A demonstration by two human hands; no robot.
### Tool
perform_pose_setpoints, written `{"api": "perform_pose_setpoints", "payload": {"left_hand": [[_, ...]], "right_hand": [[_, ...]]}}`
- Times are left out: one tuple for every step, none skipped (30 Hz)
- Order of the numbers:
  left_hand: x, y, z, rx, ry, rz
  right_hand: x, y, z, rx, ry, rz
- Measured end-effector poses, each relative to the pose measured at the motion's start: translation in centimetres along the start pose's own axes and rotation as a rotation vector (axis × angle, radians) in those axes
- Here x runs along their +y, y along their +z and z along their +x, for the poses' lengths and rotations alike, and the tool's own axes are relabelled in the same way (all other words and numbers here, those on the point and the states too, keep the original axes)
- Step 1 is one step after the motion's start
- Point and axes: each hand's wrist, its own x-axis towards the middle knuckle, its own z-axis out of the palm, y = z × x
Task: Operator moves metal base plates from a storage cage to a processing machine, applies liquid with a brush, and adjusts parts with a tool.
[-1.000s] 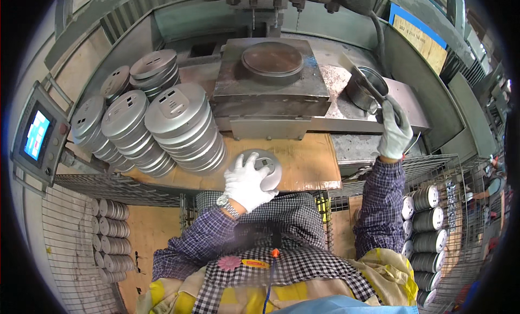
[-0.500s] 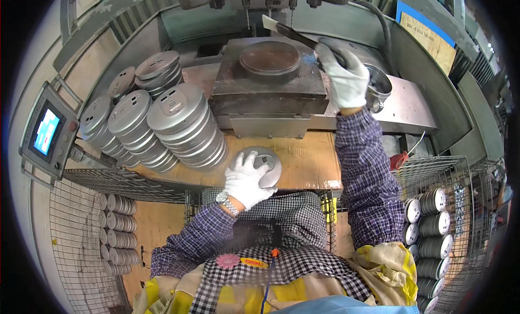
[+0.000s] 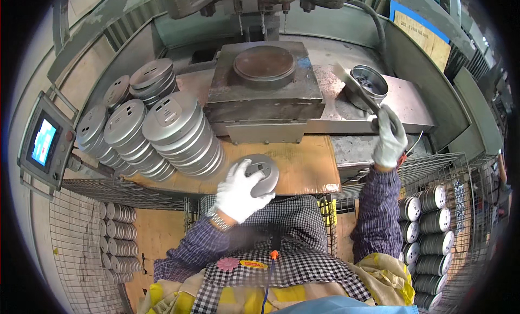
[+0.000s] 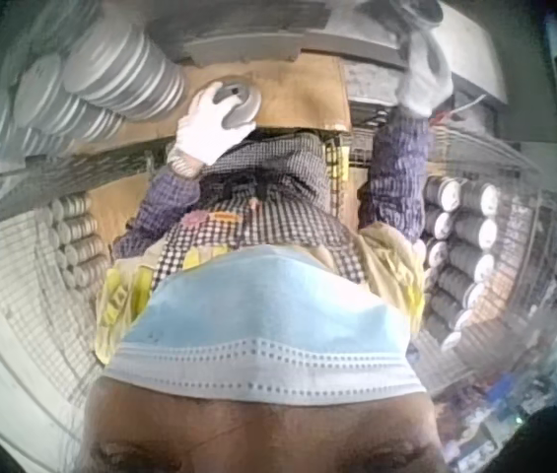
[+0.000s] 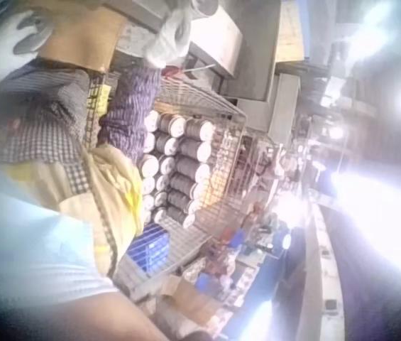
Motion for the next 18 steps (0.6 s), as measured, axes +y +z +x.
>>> {"api": "perform_pose_setpoints", "payload": {"left_hand": [[0.3, -1.0, 0.1, 0.058, 0.035, -0.016], [0.6, -2.1, 0.3, 0.207, 0.136, -0.046], [1.1, -3.2, 0.7, 0.333, 0.221, -0.071], [1.5, -4.2, 1.6, 0.473, 0.299, -0.087], [1.7, -5.2, 3.2, 0.575, 0.329, -0.090], [2.1, -6.1, 4.9, 0.647, 0.365, -0.036], [2.5, -6.9, 6.7, 0.693, 0.341, 0.044], [3.0, -7.6, 8.6, 0.727, 0.352, 0.075], [3.4, -8.2, 10.3, 0.757, 0.338, 0.126], [3.6, -8.9, 11.6, 0.619, 0.217, 0.080], [3.9, -9.4, 13.0, 0.510, 0.121, 0.088], [4.1, -9.9, 14.3, 0.426, 0.067, 0.095], [4.3, -10.2, 15.6, 0.363, 0.034, 0.108], [4.5, -10.4, 16.7, 0.342, 0.022, 0.108], [4.5, -10.5, 17.7, 0.384, 0.062, 0.159], [4.5, -10.5, 18.7, 0.428, 0.100, 0.209], [4.5, -10.5, 19.7, 0.427, 0.105, 0.211], [4.3, -10.5, 20.6, 0.373, 0.049, 0.219]], "right_hand": [[0.1, -1.6, -0.2, 0.084, 0.051, -0.073], [0.2, -2.9, -0.4, 0.069, 0.033, -0.035], [0.4, -4.0, -0.7, 0.142, 0.085, -0.041], [0.4, -5.1, -1.0, 0.144, 0.099, -0.068], [0.7, -5.7, -1.4, 0.120, 0.106, -0.064], [0.9, -6.2, -1.7, 0.131, 0.104, -0.020], [1.0, -6.5, -2.0, 0.155, 0.092, 0.029], [1.1, -6.8, -2.4, 0.153, 0.077, 0.060], [1.2, -7.0, -2.8, 0.139, 0.095, 0.058], [1.2, -7.1, -3.3, 0.161, 0.090, 0.064], [1.2, -7.3, -3.7, 0.166, 0.053, 0.087], [1.1, -7.6, -3.8, 0.179, 0.106, 0.099], [1.0, -7.9, -4.0, 0.181, 0.112, 0.100], [0.9, -8.2, -4.0, 0.167, 0.140, 0.102], [0.9, -8.5, -4.0, 0.185, 0.176, 0.100], [0.9, -8.8, -4.0, 0.176, 0.169, 0.125], [0.9, -9.0, -4.0, 0.157, 0.169, 0.124], [0.9, -9.3, -4.0, 0.164, 0.137, 0.142]]}}
